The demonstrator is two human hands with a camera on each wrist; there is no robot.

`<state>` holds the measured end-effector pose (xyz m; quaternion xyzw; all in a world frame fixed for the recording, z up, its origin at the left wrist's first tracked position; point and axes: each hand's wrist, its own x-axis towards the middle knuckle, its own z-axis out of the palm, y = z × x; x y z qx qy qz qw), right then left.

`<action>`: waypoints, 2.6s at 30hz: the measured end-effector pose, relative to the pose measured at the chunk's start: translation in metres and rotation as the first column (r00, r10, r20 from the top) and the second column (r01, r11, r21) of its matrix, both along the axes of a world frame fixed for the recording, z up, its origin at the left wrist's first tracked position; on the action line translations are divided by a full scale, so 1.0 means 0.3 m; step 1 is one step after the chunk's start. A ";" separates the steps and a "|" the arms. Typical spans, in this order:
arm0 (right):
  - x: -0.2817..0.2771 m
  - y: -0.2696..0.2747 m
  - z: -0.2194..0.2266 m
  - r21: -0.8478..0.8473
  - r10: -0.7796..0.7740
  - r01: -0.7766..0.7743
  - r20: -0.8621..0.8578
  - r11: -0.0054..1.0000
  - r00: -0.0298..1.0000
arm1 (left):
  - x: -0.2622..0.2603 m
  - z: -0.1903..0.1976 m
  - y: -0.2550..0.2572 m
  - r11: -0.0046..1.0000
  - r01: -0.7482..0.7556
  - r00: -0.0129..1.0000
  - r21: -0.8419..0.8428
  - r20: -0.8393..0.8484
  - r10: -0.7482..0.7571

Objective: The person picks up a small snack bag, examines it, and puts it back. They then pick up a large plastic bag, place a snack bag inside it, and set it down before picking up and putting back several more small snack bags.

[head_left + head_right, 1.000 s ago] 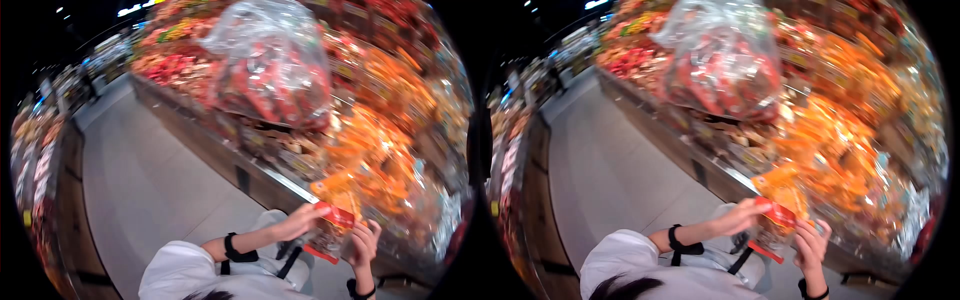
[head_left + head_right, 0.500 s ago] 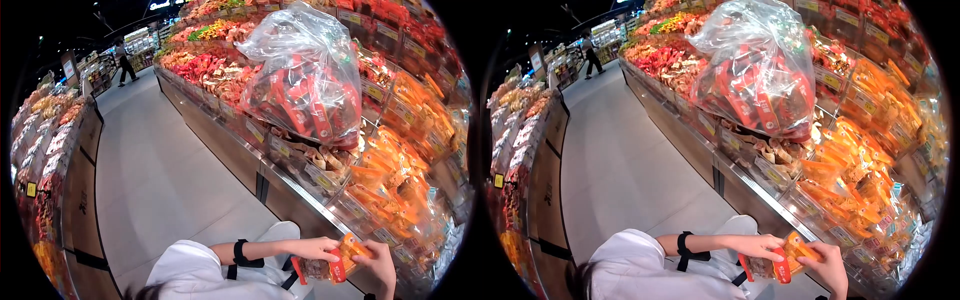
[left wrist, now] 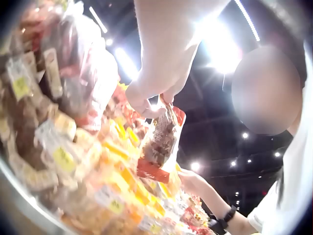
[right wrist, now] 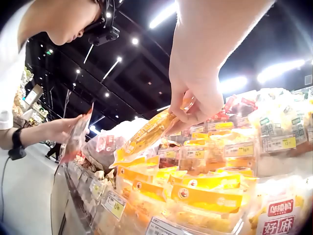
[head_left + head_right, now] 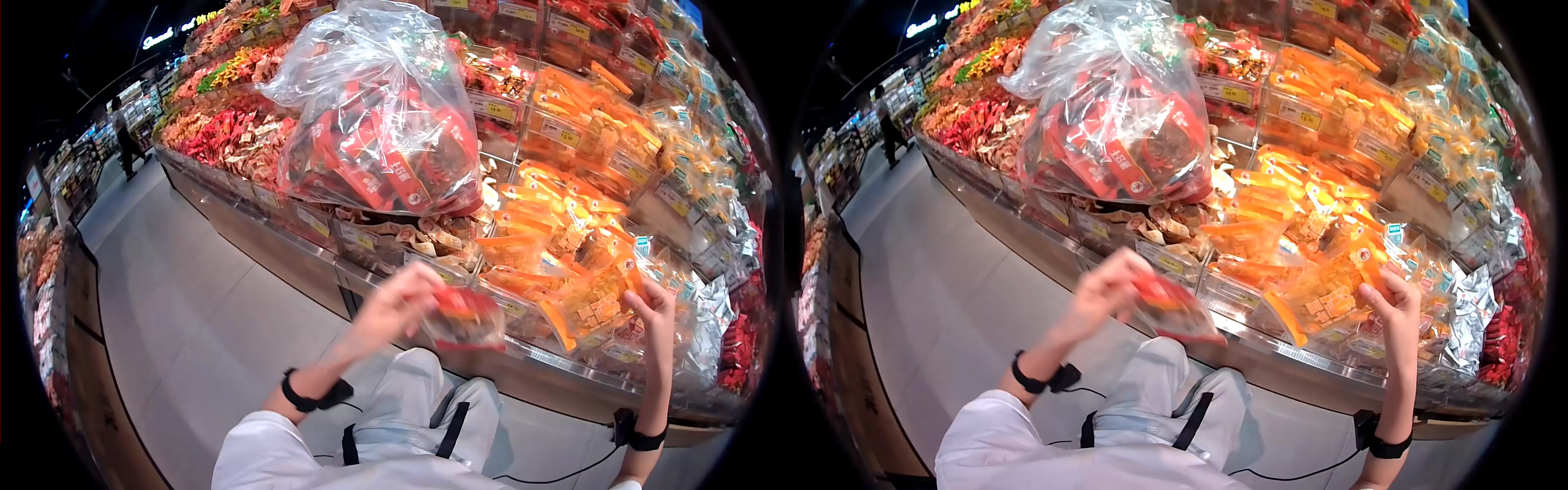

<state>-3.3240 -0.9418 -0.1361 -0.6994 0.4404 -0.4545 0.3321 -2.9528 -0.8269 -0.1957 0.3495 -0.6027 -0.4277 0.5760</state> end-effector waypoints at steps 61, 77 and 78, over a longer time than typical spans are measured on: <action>0.055 0.096 -0.071 0.156 -0.045 0.064 -0.124 0.986 0.991 | 0.632 0.725 -0.805 0.882 -0.009 0.071 -0.470 0.880 0.470; -0.025 -0.273 0.137 -0.460 -0.132 0.178 0.129 0.870 0.983 | -0.100 0.382 -0.475 0.636 0.260 0.464 -0.727 0.671 0.578; -0.007 -0.311 0.116 -0.508 -0.105 0.133 0.082 0.851 0.991 | -0.136 0.347 -0.497 0.651 0.282 0.457 -0.705 0.695 0.554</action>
